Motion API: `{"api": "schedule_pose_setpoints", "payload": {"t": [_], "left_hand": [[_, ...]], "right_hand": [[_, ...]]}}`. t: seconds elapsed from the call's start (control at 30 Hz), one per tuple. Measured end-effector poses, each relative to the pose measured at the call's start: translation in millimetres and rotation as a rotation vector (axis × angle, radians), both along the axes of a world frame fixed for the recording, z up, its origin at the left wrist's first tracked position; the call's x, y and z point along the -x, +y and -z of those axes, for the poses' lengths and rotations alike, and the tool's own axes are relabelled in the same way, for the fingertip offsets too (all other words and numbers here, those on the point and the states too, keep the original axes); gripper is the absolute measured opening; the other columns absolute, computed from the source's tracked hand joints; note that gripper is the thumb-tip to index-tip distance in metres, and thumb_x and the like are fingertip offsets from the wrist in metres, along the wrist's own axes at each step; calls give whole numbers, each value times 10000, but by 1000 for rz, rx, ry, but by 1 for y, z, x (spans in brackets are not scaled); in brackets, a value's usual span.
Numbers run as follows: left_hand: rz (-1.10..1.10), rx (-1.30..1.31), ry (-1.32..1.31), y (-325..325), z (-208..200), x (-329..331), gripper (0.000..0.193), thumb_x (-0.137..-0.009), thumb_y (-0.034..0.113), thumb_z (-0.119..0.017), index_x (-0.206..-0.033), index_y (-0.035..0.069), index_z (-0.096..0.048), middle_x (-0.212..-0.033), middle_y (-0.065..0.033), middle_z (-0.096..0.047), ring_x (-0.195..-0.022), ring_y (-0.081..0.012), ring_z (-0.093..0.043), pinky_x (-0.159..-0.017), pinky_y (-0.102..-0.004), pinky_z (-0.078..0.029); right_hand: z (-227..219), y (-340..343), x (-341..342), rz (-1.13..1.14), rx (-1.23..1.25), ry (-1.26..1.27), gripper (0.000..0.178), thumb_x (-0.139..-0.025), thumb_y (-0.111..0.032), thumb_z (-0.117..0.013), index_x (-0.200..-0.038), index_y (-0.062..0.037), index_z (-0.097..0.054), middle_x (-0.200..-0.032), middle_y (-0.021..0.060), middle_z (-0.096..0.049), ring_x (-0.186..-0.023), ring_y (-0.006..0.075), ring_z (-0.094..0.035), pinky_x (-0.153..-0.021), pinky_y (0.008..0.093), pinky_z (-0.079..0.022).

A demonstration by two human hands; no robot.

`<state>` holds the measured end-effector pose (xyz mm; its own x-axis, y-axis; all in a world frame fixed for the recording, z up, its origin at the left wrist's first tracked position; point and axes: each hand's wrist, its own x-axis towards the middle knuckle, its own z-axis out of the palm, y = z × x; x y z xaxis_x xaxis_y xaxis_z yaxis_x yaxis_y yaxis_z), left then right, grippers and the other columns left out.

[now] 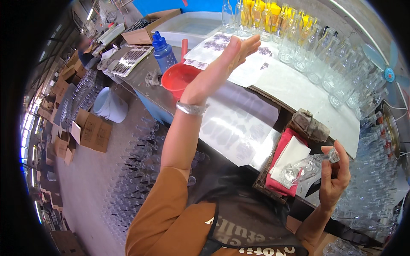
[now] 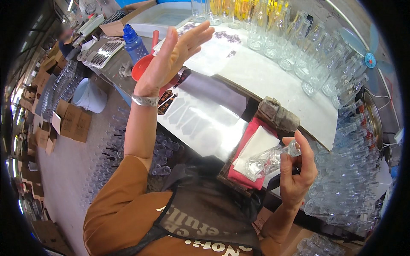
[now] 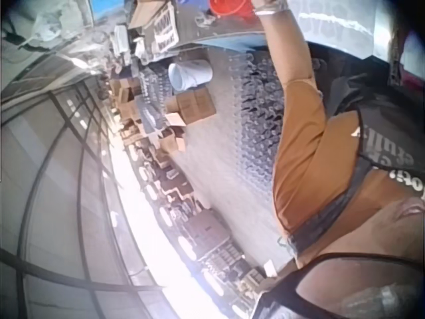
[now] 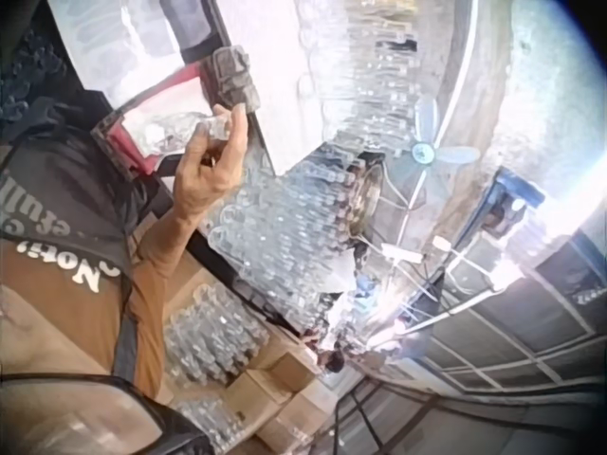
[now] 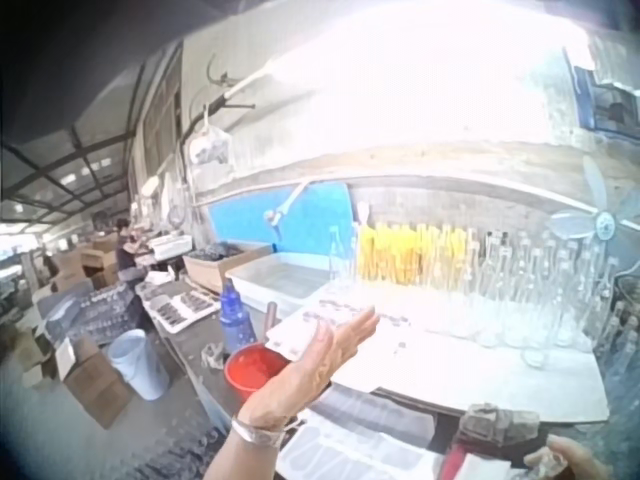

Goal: The person repeatedly applies a black label to clear plastic bottles, smooths it with a black card, and places the labeled bottles aside. The person handles bottles and labels one at a time throughout the clip.

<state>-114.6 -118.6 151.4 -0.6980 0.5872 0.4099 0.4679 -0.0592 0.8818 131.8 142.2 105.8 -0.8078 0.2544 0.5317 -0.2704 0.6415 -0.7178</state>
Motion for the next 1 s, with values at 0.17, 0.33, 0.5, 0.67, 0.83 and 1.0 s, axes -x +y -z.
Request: {"api": "schedule_pose_setpoints", "payload": {"t": [0.17,0.33,0.5,0.67,0.83,1.0], "left_hand": [[-54,28,-144,-29,30,-9,890,-994,727,-119,-1570,80,-323,-1575,-208,-371,-1504,-300,-280,-1233,-439,-162],[-101,40,-277,-58,47,-15,849,-1007,705,-119,-1583,107,-299,-1586,-172,-369,-1505,-291,-276,-1231,-445,-158],[-95,65,-251,-83,60,-5,888,-983,744,-114,-1592,117,-274,-1599,-164,-348,-1510,-300,-257,-1229,-471,-148],[-165,24,-335,-109,48,-5,972,-938,807,-113,-1577,101,-311,-1583,-155,-383,-1498,-296,-293,-1226,-471,-146],[-207,-94,-214,-154,39,14,976,-953,787,-99,-1515,57,-424,-1526,-178,-463,-1444,-307,-396,-1205,-436,-218],[-326,-558,-193,-187,27,25,970,-966,766,-219,-1464,-34,-449,-1521,-235,-444,-1417,-343,-427,-1163,-419,-320]], "right_hand": [[3,-1,1,-8,20,8,496,-897,12,-655,-1382,-27,-559,-1080,89,-719,-612,24,-470,-577,186,-402],[2,-4,2,-11,41,-7,493,-900,19,-648,-1383,-23,-557,-1073,86,-717,-614,18,-462,-572,180,-397],[5,-2,4,-3,1,9,490,-905,28,-634,-1386,-18,-553,-1081,84,-713,-608,15,-447,-564,174,-386],[6,-3,7,-14,-13,30,490,-909,35,-619,-1391,-12,-546,-1097,79,-712,-609,11,-446,-566,172,-377],[8,-2,7,-20,18,27,500,-911,36,-615,-1402,-11,-537,-1101,79,-713,-620,7,-454,-573,171,-379],[8,0,8,-15,-5,29,501,-912,39,-607,-1405,-12,-535,-1096,74,-715,-612,6,-445,-569,170,-371]]}}
